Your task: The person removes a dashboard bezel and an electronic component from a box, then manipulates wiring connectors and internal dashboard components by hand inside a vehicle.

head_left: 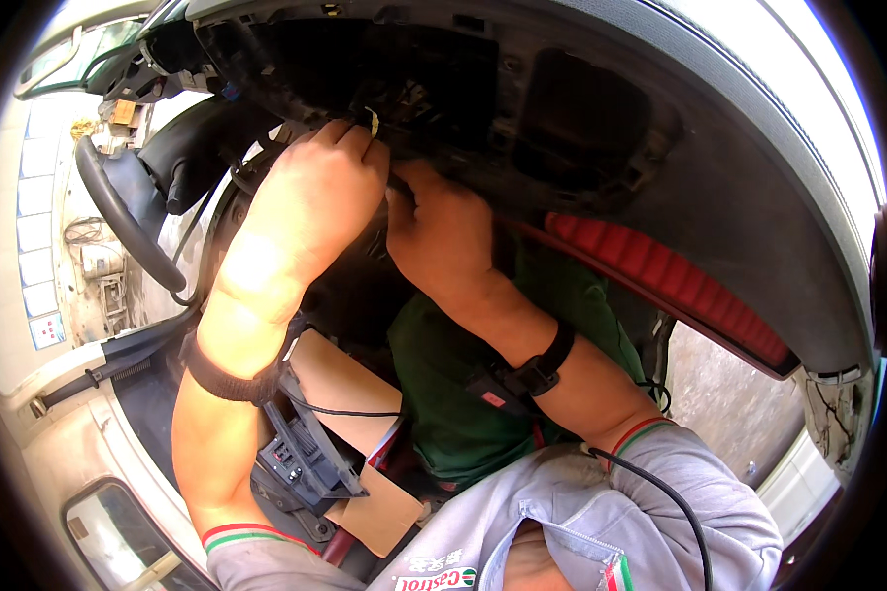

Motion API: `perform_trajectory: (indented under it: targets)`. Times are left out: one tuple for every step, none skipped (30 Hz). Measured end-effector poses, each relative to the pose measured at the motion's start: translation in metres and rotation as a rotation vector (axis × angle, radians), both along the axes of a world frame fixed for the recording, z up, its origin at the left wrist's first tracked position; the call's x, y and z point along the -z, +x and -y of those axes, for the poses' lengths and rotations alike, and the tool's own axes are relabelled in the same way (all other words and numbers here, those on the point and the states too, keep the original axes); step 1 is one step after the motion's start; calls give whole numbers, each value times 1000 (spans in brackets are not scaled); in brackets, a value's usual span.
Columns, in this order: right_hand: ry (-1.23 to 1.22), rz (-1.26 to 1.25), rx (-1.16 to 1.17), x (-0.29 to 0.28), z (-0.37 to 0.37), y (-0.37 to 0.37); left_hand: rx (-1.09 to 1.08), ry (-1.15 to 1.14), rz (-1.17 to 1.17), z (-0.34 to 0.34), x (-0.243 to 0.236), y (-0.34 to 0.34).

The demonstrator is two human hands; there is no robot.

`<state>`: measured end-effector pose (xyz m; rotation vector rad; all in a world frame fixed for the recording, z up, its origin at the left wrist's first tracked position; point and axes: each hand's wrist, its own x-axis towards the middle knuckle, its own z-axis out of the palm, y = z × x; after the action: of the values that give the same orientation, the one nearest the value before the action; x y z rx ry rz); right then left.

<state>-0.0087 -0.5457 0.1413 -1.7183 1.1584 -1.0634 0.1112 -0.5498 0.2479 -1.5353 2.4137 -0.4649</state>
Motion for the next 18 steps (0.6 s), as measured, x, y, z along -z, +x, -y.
perform_trajectory:
  targets:
    - [4,1,-2,0,0,0,-7,9,3,0,-1,0]
    - [8,1,-4,-1,0,0,-2,4,0,-1,0,0]
    - [11,1,-6,-2,-1,0,2,-1,-4,-1,2,1]
    - [20,-5,-9,-2,0,-1,8,-7,-8,-1,4,2]
    - [28,-11,-12,-3,0,-1,-1,-13,-23,-1,5,1]
    - [37,-18,-15,-3,0,-2,-9,-19,-37,-2,7,1]
    - [36,-14,-16,-3,0,-2,-17,-25,-50,-2,8,0]
    - [36,-9,-16,-3,0,-2,-5,-43,-77,-2,9,0]
    - [35,-6,-16,-3,1,-3,8,-62,-105,-2,11,0]
    - [31,-10,-20,-4,0,-3,18,-81,-133,-3,12,0]
    - [26,-15,-22,-4,0,-3,4,-83,-188,-3,15,1]
    - [21,-20,-25,-3,0,-3,-8,-85,-243,-2,17,4]
    - [11,-25,-20,-4,0,-2,-23,-88,-297,-2,18,6]
    - [1,-30,-15,-3,0,-2,-47,-69,-328,-1,18,6]
    - [-9,-35,-10,-4,0,-2,-70,-49,-359,0,17,6]
    - [-8,-21,-7,-3,0,-2,-91,-31,-391,2,18,7]
    - [-7,-8,-5,-3,1,-2,-94,-29,-441,4,19,9]
    - [-6,6,-2,-3,1,-1,-96,-26,-491,5,22,12]
